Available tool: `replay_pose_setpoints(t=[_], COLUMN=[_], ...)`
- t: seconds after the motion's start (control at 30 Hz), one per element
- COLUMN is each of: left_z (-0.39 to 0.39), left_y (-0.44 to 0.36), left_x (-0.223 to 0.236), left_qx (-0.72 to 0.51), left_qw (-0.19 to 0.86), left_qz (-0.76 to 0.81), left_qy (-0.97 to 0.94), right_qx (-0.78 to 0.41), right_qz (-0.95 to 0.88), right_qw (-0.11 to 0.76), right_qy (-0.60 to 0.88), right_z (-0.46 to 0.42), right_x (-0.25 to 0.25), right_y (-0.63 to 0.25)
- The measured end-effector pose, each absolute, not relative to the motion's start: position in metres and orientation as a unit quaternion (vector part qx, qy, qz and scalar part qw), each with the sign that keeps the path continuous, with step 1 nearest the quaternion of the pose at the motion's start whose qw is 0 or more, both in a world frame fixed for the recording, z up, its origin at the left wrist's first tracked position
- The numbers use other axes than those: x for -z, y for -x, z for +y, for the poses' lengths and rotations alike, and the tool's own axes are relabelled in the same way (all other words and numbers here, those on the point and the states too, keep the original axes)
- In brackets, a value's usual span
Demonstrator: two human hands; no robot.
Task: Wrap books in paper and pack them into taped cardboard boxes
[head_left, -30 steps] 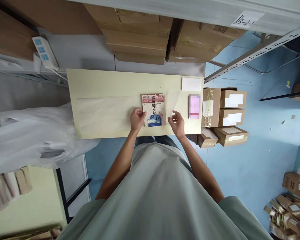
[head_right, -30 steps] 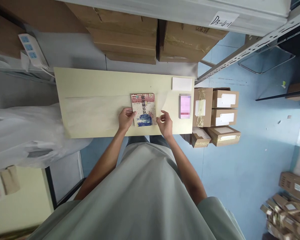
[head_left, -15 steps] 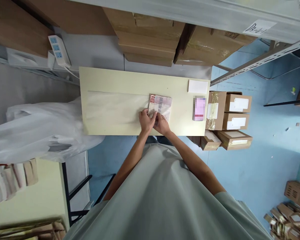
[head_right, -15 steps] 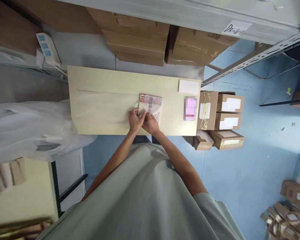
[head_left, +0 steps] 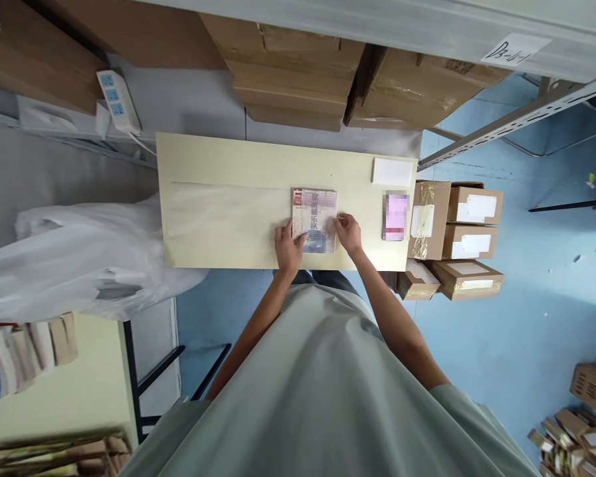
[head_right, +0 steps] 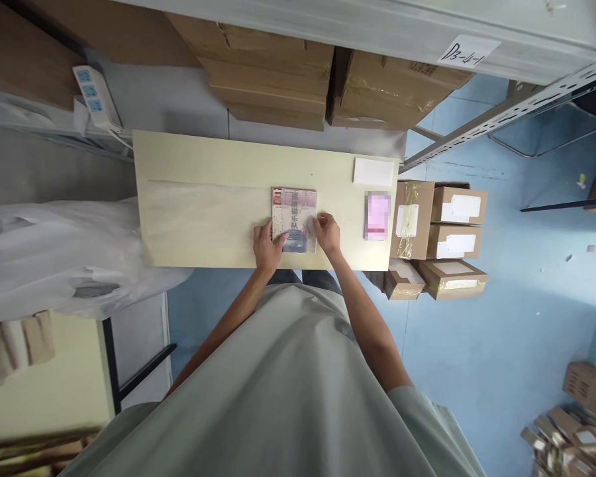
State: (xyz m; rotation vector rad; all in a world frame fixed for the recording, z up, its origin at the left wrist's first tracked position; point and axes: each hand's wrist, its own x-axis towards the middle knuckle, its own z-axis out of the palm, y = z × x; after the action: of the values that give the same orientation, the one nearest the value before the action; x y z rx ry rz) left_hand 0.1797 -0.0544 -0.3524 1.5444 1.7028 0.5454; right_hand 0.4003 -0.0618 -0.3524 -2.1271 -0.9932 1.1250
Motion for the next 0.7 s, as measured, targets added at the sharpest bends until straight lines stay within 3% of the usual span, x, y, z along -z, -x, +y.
replay_pose_setpoints(t=[0.27, 0.43, 0.7], left_z=[-0.058, -0.066, -0.087], left_y=[-0.190, -0.207, -0.208], left_x=[0.335, 0.297, 0.260], left_qx=[-0.191, -0.084, -0.025], left_qw=[0.352, 0.282, 0.317], left_qz=[0.652, 0.633, 0.642], left_qy=[-0.643, -0.716, -0.698], right_qx=[-0.440, -0.427, -0.431], right_qz=[-0.368, -0.386, -0.460], right_qw=[0.241, 0.218, 0.190], right_qy=[0.783, 0.788, 0.753], right_z=[-0.029, -0.020, 0.002], right_x=[0.332, 0.301, 0.260], right_y=[-0.393, -0.386, -0.349])
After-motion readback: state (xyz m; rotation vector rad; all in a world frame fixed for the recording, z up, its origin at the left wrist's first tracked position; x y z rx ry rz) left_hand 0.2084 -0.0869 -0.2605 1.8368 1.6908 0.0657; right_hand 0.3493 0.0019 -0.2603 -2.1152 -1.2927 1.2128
